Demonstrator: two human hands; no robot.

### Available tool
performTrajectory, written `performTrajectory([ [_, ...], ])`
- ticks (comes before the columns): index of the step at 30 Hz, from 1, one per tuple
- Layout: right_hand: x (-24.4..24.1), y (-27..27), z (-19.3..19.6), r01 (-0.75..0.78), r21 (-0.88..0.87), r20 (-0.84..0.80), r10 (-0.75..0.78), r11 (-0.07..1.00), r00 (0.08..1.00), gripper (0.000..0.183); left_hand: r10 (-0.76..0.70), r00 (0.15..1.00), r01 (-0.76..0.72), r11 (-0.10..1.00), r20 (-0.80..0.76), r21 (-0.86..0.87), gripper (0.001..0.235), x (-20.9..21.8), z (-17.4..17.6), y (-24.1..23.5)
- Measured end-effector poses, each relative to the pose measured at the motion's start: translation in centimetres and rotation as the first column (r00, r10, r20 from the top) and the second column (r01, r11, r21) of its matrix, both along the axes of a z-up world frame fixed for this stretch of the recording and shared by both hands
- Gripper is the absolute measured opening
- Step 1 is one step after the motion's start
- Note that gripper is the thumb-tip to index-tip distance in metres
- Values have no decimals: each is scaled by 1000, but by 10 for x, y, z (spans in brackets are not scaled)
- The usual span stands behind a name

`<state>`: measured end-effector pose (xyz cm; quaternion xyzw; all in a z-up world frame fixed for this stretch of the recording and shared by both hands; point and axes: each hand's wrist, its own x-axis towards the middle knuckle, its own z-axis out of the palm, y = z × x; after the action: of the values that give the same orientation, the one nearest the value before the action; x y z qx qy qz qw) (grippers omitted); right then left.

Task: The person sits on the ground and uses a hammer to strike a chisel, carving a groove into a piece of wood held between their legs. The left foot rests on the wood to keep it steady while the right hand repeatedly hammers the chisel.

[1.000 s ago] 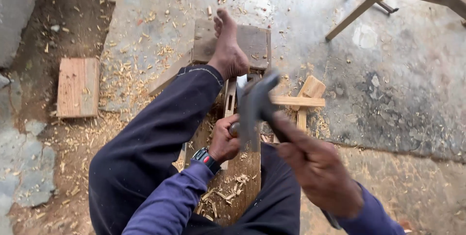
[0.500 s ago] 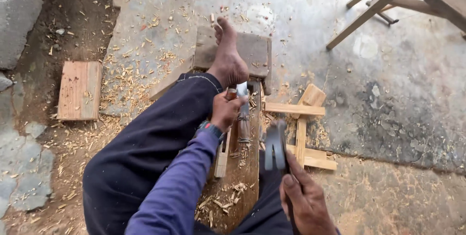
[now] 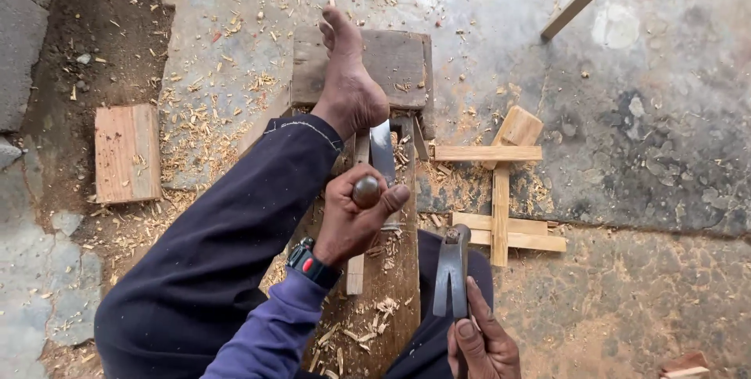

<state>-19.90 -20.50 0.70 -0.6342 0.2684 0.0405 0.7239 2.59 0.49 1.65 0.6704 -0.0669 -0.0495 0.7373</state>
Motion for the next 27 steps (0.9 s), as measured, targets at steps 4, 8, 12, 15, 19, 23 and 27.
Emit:
performTrajectory([
  [4, 3, -5, -15, -14, 0, 20, 14, 1000, 1000, 63, -43, 998, 44, 999, -54, 20, 33, 0, -14, -8],
  [8, 1, -3, -13, 16, 34, 31, -17, 999, 999, 62, -69, 994, 76, 994, -86, 83, 33, -6, -18, -11],
  [12, -2, -5, -14, 25, 88, 68, -31, 996, 997, 62, -95, 990, 107, 988, -106, 114, 33, -10, -9, -12],
  [15, -1, -7, -11, 10, 108, 67, -17, 994, 998, 62, -178, 980, 189, 970, -84, 152, 34, -15, 1, -16],
  [19, 11, -13, 0, -57, 86, 155, 43, 995, 987, 60, -433, 901, 428, 880, -21, 206, 36, -21, 12, -17],
  [23, 31, -21, 32, -189, -43, 244, 194, 981, 950, 58, -489, 863, 504, 810, -130, 301, 43, -31, 9, -19],
  [27, 44, -22, 38, -232, -148, 206, 259, 961, 944, 59, -488, 862, 506, 807, -138, 305, 42, -29, 15, -15],
])
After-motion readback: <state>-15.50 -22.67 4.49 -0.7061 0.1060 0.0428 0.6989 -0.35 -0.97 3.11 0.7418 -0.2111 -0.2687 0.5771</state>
